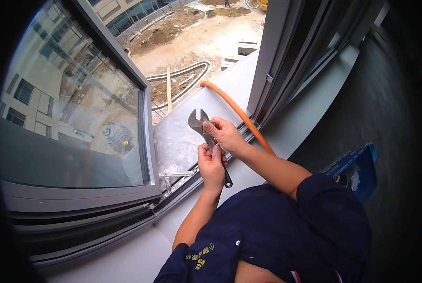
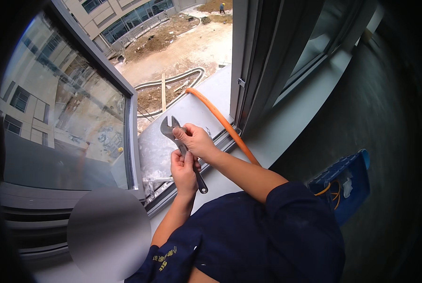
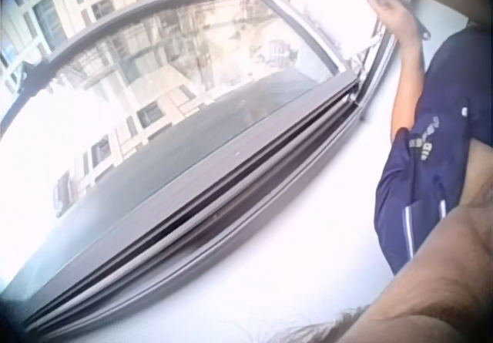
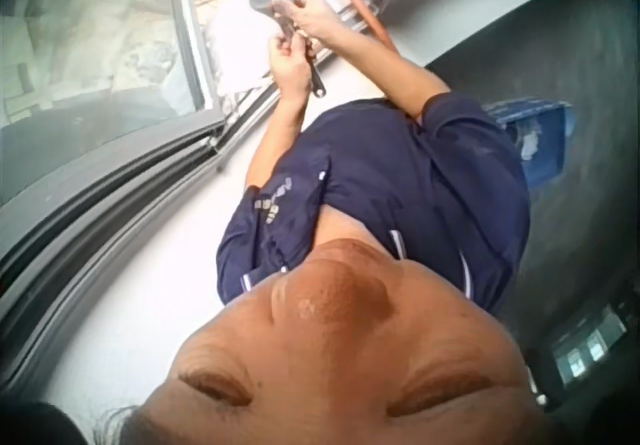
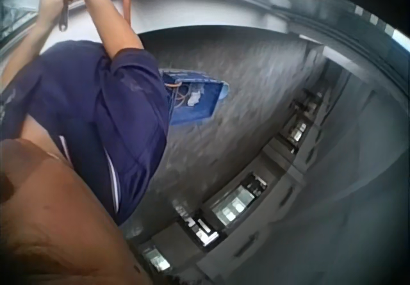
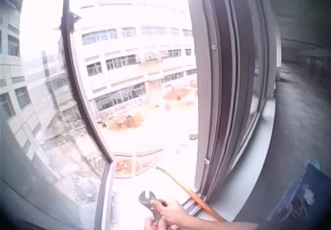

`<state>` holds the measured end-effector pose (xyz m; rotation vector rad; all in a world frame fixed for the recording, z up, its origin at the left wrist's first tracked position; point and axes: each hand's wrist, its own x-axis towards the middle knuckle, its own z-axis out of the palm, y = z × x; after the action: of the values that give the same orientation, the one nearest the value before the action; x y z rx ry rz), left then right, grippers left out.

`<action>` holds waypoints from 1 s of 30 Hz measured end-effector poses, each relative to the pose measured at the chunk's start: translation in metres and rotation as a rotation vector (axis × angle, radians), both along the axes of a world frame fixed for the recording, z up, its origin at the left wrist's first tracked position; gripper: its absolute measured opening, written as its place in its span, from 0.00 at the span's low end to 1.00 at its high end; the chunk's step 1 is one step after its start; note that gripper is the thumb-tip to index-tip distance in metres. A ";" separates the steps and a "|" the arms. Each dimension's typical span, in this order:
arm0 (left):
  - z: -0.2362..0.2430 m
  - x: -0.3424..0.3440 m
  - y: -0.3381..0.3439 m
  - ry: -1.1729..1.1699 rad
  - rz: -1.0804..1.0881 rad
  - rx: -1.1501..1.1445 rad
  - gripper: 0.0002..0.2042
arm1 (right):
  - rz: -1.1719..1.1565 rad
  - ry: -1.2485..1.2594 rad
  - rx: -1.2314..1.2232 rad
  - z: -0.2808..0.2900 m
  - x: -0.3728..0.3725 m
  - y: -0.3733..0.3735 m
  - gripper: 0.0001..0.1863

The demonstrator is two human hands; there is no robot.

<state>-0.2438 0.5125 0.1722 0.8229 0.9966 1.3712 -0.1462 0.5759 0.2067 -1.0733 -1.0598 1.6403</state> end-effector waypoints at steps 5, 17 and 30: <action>0.011 -0.010 -0.012 -0.008 0.021 0.040 0.06 | 0.015 -0.024 0.095 0.015 -0.011 -0.007 0.11; 0.023 -0.039 -0.018 0.005 0.140 0.049 0.06 | 0.223 0.006 0.086 0.024 -0.036 0.003 0.07; 0.024 -0.033 -0.025 0.066 0.122 -0.006 0.05 | 0.171 0.313 -0.132 0.005 -0.035 0.002 0.09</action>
<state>-0.2766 0.4879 0.1960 0.8186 1.1171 1.4517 -0.1809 0.5780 0.2114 -0.7904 -0.8640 1.9636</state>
